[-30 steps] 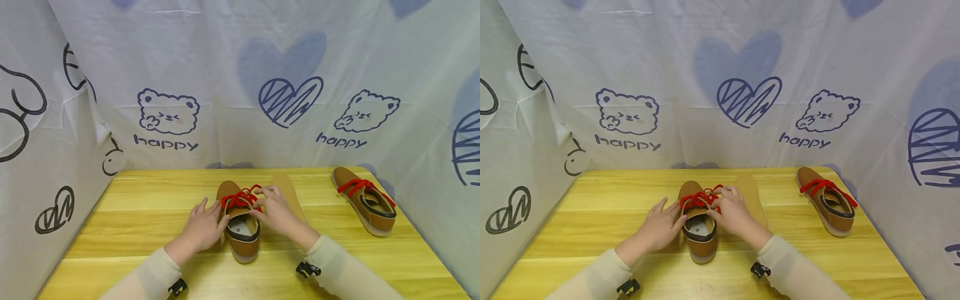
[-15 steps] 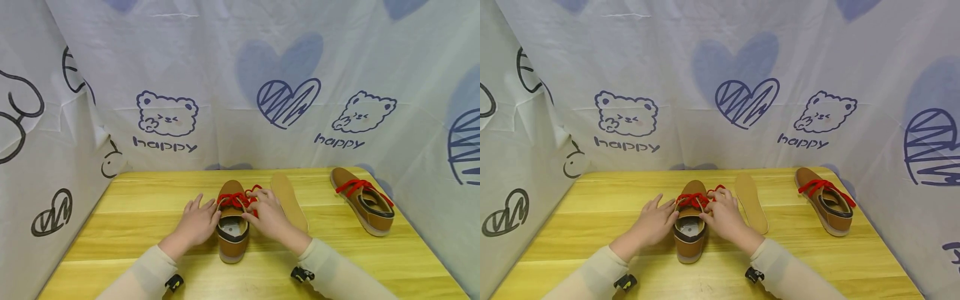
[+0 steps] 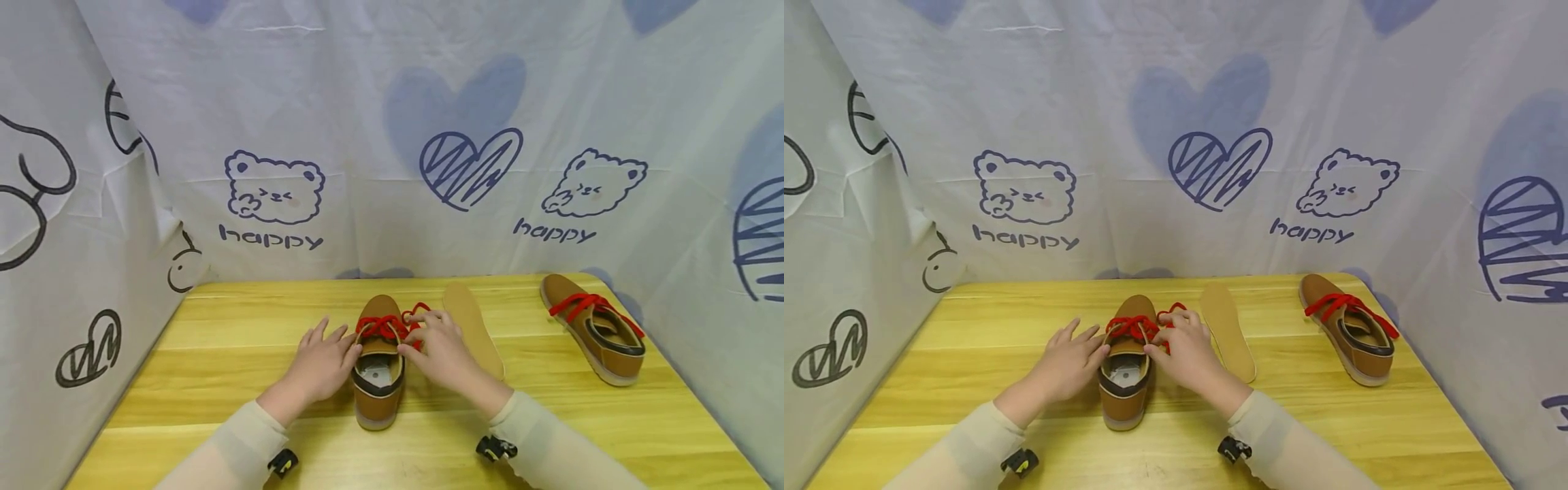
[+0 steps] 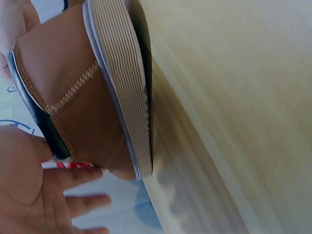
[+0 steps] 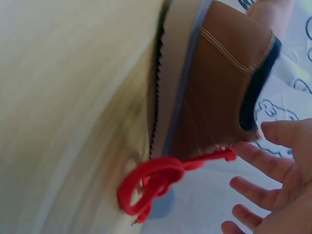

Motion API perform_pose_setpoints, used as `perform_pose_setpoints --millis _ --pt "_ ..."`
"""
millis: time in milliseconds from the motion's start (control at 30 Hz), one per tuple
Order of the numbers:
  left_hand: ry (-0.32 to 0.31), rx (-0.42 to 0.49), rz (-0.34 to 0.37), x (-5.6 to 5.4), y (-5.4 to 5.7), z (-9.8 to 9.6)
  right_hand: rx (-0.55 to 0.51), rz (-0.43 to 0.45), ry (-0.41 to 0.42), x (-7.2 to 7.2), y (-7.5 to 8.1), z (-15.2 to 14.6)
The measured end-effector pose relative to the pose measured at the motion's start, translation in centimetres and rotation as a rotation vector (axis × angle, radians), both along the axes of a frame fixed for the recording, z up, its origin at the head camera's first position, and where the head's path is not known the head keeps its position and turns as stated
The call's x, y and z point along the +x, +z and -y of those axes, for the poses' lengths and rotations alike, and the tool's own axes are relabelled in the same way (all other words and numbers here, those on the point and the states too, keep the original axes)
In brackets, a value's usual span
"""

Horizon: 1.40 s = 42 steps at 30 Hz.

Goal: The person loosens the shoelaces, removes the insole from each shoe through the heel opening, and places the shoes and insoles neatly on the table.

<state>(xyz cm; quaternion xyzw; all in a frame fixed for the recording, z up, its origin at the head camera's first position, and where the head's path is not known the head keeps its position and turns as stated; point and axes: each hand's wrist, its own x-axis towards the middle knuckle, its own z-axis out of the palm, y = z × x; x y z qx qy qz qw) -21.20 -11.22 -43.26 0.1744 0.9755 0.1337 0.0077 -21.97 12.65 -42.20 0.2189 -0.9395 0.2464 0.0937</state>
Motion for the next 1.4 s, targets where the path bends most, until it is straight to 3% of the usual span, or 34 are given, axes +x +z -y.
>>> perform_pose_setpoints --millis 200,333,667,1000,1167,1400 --pt "0.128 0.046 -0.019 0.5 0.6 -0.8 -0.016 0.078 -0.008 0.1 1.1 -0.9" --pt "0.171 0.092 -0.058 0.8 1.2 -1.6 -0.029 0.123 0.012 0.5 1.6 -1.2" --pt "0.135 0.107 -0.115 1.0 1.6 -5.2 -0.005 0.191 0.036 1.1 1.6 -2.6" --pt "0.185 0.043 -0.021 0.9 1.6 -8.2 0.022 0.223 0.056 1.6 1.9 -4.4" --pt "0.205 0.013 -0.033 0.9 1.5 -9.2 0.031 0.236 0.062 1.7 2.0 -5.2" --pt "0.191 0.041 -0.054 0.7 1.3 -9.8 0.034 0.225 0.067 1.9 2.1 -5.9"
